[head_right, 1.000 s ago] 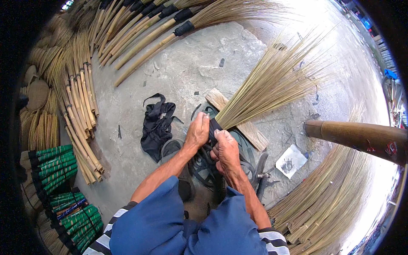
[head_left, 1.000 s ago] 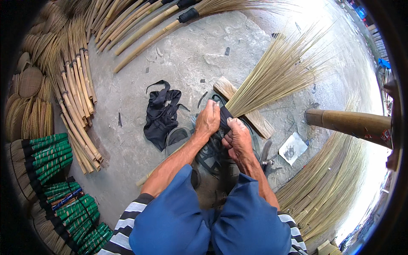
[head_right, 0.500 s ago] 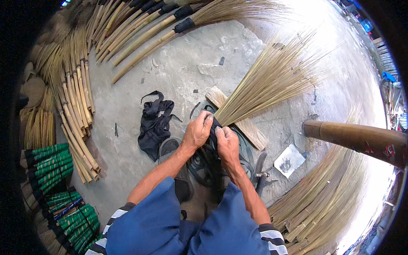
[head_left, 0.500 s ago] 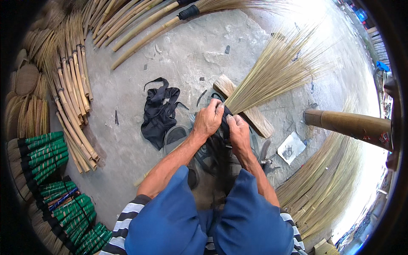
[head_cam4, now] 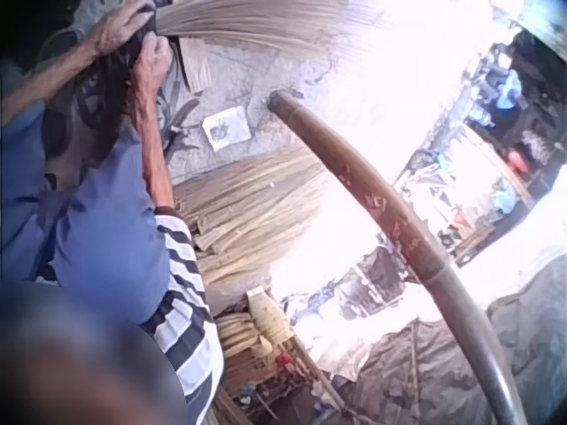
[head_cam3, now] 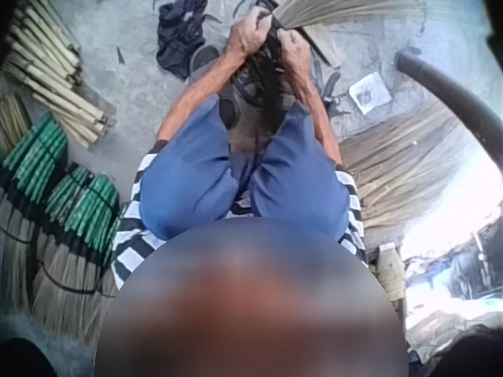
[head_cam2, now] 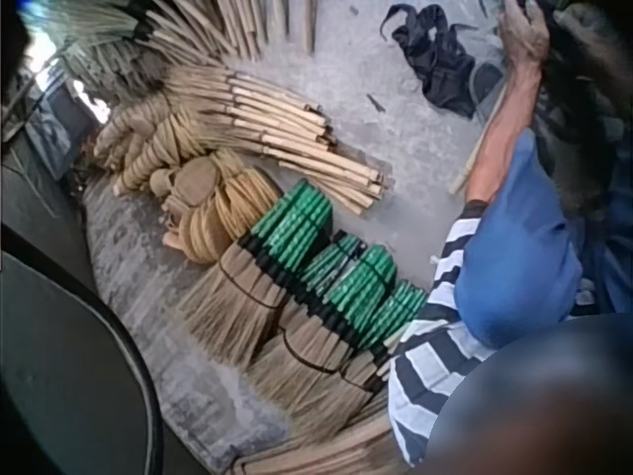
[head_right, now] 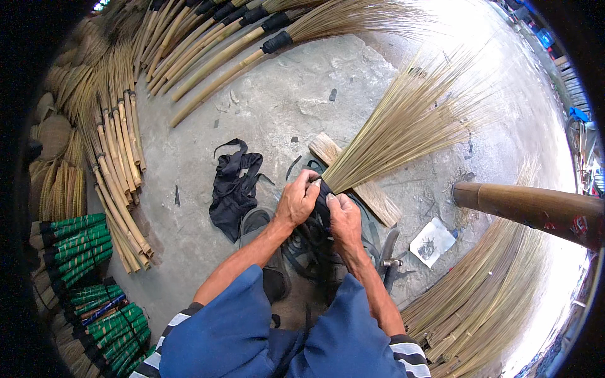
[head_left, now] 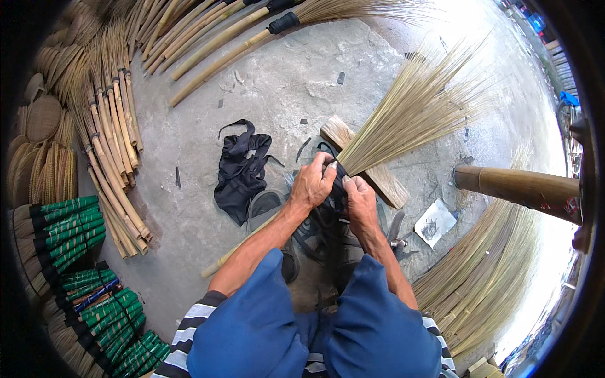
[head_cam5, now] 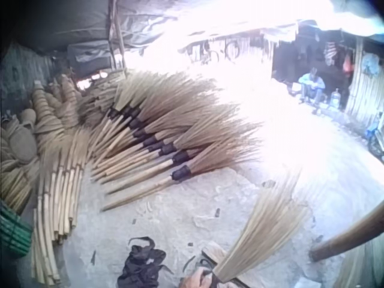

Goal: The person sits on the floor and assembles a broom by wrapping a black strap around the junction of the bristles and handle, then securing it with a hammer and nail. They repeat the process on another broom and place the finished brooms aside.

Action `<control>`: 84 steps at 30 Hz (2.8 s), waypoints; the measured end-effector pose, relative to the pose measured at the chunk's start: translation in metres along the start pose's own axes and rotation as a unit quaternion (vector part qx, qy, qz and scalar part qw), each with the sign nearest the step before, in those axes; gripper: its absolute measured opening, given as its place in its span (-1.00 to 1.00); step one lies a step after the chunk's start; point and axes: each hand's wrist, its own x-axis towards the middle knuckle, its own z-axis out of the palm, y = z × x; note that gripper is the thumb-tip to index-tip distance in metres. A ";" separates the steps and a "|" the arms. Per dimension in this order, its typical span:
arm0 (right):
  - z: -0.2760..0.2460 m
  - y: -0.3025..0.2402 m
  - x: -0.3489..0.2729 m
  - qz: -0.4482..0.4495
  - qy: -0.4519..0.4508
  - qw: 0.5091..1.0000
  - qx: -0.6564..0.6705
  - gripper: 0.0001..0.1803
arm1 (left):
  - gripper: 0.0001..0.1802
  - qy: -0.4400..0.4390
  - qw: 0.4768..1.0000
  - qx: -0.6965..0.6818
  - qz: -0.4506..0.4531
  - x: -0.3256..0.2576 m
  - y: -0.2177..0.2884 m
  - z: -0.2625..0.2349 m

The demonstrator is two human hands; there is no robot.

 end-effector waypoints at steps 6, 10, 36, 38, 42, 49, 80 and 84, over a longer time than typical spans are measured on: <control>-0.008 0.009 0.006 0.002 -0.024 1.000 0.005 -0.68 | -0.50 -0.010 0.999 0.006 0.035 -0.005 -0.001 -0.002; -0.018 0.017 0.007 0.034 -0.041 0.998 0.037 -0.67 | -0.36 -0.030 0.999 0.002 0.012 -0.007 0.006 -0.004; -0.292 0.082 -0.061 -0.152 0.428 0.831 -0.321 -0.76 | -0.28 -0.018 0.999 0.032 0.002 -0.010 0.015 0.008; -0.305 0.087 -0.052 -0.153 0.437 0.815 -0.348 -0.77 | -0.29 -0.017 1.000 0.022 -0.002 -0.010 0.016 0.008; -0.304 0.092 -0.028 -0.150 0.443 0.801 -0.372 -0.79 | -0.29 -0.013 0.999 0.042 0.000 -0.011 0.019 0.007; -0.288 0.099 -0.009 -0.198 0.472 0.729 -0.455 -0.81 | -0.27 0.003 0.999 0.048 0.003 -0.009 0.012 0.008; -0.215 0.045 -0.039 -0.321 0.330 0.792 -0.401 -0.85 | -0.36 -0.046 0.987 0.134 0.080 -0.022 0.039 0.007; -0.133 0.012 -0.043 -0.270 0.224 0.890 -0.291 -0.87 | -0.35 -0.042 0.989 0.107 0.091 -0.023 0.036 0.010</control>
